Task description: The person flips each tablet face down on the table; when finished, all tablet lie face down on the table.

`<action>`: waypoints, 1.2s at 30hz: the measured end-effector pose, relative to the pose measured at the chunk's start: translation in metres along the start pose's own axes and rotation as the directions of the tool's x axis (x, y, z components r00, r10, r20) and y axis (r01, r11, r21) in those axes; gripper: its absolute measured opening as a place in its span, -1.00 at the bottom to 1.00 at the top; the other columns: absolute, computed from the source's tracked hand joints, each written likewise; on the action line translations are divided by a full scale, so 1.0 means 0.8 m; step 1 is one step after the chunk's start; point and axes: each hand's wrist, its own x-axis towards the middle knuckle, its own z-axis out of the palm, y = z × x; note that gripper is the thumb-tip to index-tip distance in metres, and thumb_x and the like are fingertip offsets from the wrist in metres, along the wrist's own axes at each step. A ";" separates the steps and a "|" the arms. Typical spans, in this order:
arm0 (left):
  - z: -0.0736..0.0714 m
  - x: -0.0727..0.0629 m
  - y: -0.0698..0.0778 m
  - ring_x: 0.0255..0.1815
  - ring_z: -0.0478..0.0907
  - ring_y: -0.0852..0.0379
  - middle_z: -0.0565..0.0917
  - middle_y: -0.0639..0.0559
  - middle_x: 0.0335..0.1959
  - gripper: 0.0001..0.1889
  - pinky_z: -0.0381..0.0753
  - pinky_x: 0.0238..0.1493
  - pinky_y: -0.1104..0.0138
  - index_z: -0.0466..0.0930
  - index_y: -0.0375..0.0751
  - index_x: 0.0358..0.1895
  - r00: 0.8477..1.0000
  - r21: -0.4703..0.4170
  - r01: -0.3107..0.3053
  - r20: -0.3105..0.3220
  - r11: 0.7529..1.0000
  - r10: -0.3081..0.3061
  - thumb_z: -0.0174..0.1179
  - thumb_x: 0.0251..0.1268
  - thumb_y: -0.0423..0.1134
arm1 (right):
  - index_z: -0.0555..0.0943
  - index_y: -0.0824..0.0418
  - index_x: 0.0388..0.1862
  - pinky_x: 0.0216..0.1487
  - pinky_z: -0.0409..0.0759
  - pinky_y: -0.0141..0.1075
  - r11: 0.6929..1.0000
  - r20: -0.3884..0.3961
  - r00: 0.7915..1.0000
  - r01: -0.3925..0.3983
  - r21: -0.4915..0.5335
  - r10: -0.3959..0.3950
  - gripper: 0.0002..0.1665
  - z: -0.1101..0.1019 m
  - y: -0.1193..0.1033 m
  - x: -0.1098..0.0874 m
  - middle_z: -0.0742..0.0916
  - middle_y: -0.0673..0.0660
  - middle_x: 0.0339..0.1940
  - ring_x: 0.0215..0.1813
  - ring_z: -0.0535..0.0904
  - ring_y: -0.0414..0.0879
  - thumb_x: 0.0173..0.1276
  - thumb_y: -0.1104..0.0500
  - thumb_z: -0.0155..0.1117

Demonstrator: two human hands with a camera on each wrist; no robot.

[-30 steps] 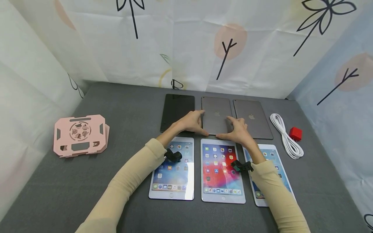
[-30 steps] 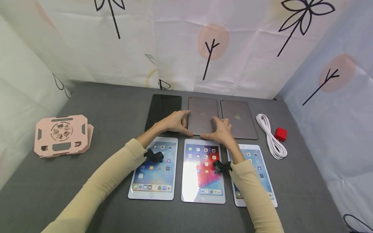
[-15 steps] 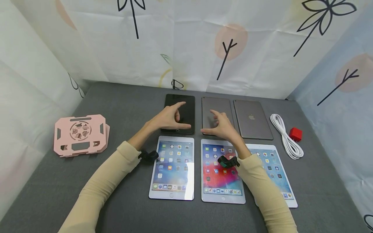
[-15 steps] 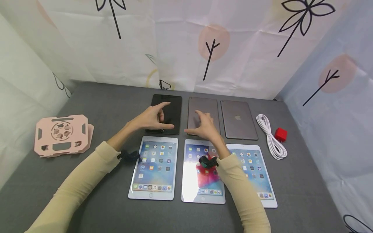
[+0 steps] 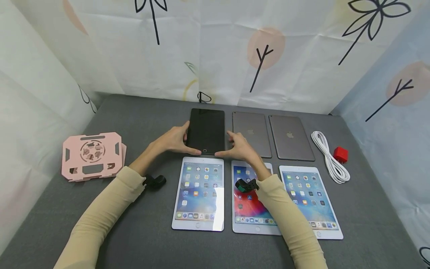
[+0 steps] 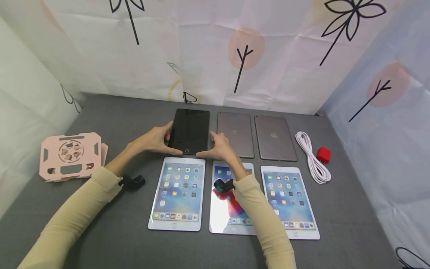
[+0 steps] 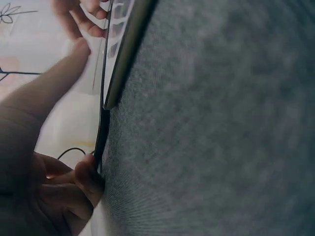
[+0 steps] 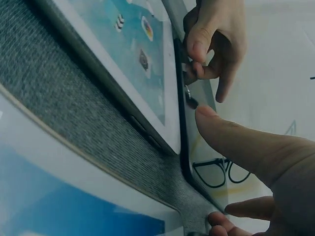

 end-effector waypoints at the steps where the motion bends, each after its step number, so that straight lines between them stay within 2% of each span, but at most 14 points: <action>1: 0.001 0.000 -0.001 -0.24 0.48 0.05 0.58 -0.15 -0.19 0.40 0.48 -0.19 0.25 -0.18 -0.50 0.62 1.000 0.005 0.001 0.005 1.000 -0.001 0.53 -0.04 0.26 | 0.01 0.28 0.68 0.45 0.43 0.14 1.000 0.006 1.000 -0.005 -0.020 0.005 0.28 0.002 -0.001 0.001 0.36 0.38 0.47 0.47 0.32 0.28 0.21 -0.09 0.56; 5: 0.003 0.002 -0.001 -0.23 0.49 0.03 0.57 -0.16 -0.21 0.40 0.50 -0.18 0.24 -0.16 -0.55 0.60 1.000 0.018 0.003 -0.002 1.000 -0.003 0.55 -0.07 0.25 | 0.02 0.31 0.67 0.45 0.37 0.21 0.996 0.004 1.000 -0.019 -0.089 0.020 0.31 0.007 -0.003 0.005 0.32 0.41 0.50 0.48 0.21 0.32 0.19 -0.14 0.57; 9: 0.004 0.004 0.001 -0.24 0.48 0.04 0.57 -0.16 -0.23 0.41 0.50 -0.20 0.23 -0.13 -0.61 0.57 1.000 0.057 0.013 -0.008 0.998 -0.012 0.56 -0.09 0.25 | 0.07 0.30 0.66 0.42 0.37 0.23 0.994 -0.018 0.999 -0.028 -0.107 0.026 0.29 0.011 -0.004 0.008 0.29 0.41 0.51 0.45 0.18 0.32 0.17 -0.14 0.59; 13: 0.005 0.006 0.003 -0.18 0.53 -0.01 0.62 -0.23 -0.13 0.41 0.60 -0.11 0.16 -0.10 -0.62 0.57 0.999 0.091 0.037 0.011 0.995 -0.039 0.56 -0.10 0.27 | 0.12 0.28 0.65 0.41 0.38 0.21 0.993 -0.044 0.999 -0.035 -0.108 0.031 0.26 0.016 -0.004 0.010 0.29 0.39 0.53 0.43 0.18 0.31 0.15 -0.13 0.60; 18: 0.005 0.008 0.004 -0.05 0.61 -0.11 0.65 -0.34 0.05 0.38 0.67 0.04 0.04 -0.06 -0.61 0.56 0.998 0.109 0.055 0.029 0.993 -0.059 0.56 -0.09 0.27 | 0.12 0.23 0.66 0.48 0.26 0.23 0.997 -0.064 0.996 -0.065 -0.034 0.063 0.26 0.021 -0.005 0.013 0.22 0.32 0.59 0.48 0.11 0.30 0.13 -0.06 0.64; 23: 0.006 0.008 0.004 -0.01 0.62 -0.17 0.64 -0.36 0.10 0.40 0.67 0.07 0.00 -0.04 -0.59 0.57 0.997 0.085 0.075 0.012 0.994 -0.077 0.58 -0.13 0.27 | 0.11 0.21 0.67 0.53 0.12 0.27 0.993 -0.065 0.993 -0.098 0.061 0.102 0.29 0.022 -0.006 0.014 0.18 0.29 0.61 0.50 0.04 0.30 0.09 0.02 0.67; 27: 0.006 0.009 0.002 0.09 0.63 -0.23 0.63 -0.38 0.15 0.41 0.65 0.13 -0.05 -0.03 -0.58 0.57 0.995 0.053 0.103 0.008 0.993 -0.104 0.60 -0.17 0.26 | 0.12 0.22 0.66 0.52 0.13 0.29 0.986 -0.057 0.990 -0.119 0.118 0.127 0.29 0.022 -0.008 0.016 0.17 0.30 0.62 0.51 0.03 0.31 0.06 0.09 0.69; 32: 0.008 0.013 0.002 0.32 0.54 -0.34 0.55 -0.47 0.29 0.39 0.56 0.29 -0.11 -0.06 -0.60 0.57 0.995 -0.014 0.094 0.016 0.995 -0.094 0.61 -0.14 0.21 | 0.13 0.19 0.66 0.55 0.13 0.26 0.967 -0.051 0.985 -0.152 0.202 0.166 0.29 0.021 -0.008 0.016 0.16 0.25 0.64 0.55 0.00 0.27 0.03 0.17 0.68; 36: 0.009 0.013 0.004 0.40 0.46 -0.39 0.50 -0.50 0.35 0.40 0.51 0.36 -0.12 -0.09 -0.61 0.57 0.995 -0.055 0.102 0.020 0.993 -0.101 0.63 -0.14 0.16 | 0.16 0.18 0.65 0.55 0.17 0.21 0.954 -0.044 0.982 -0.168 0.250 0.184 0.26 0.021 -0.010 0.018 0.17 0.23 0.63 0.54 0.00 0.23 0.01 0.22 0.68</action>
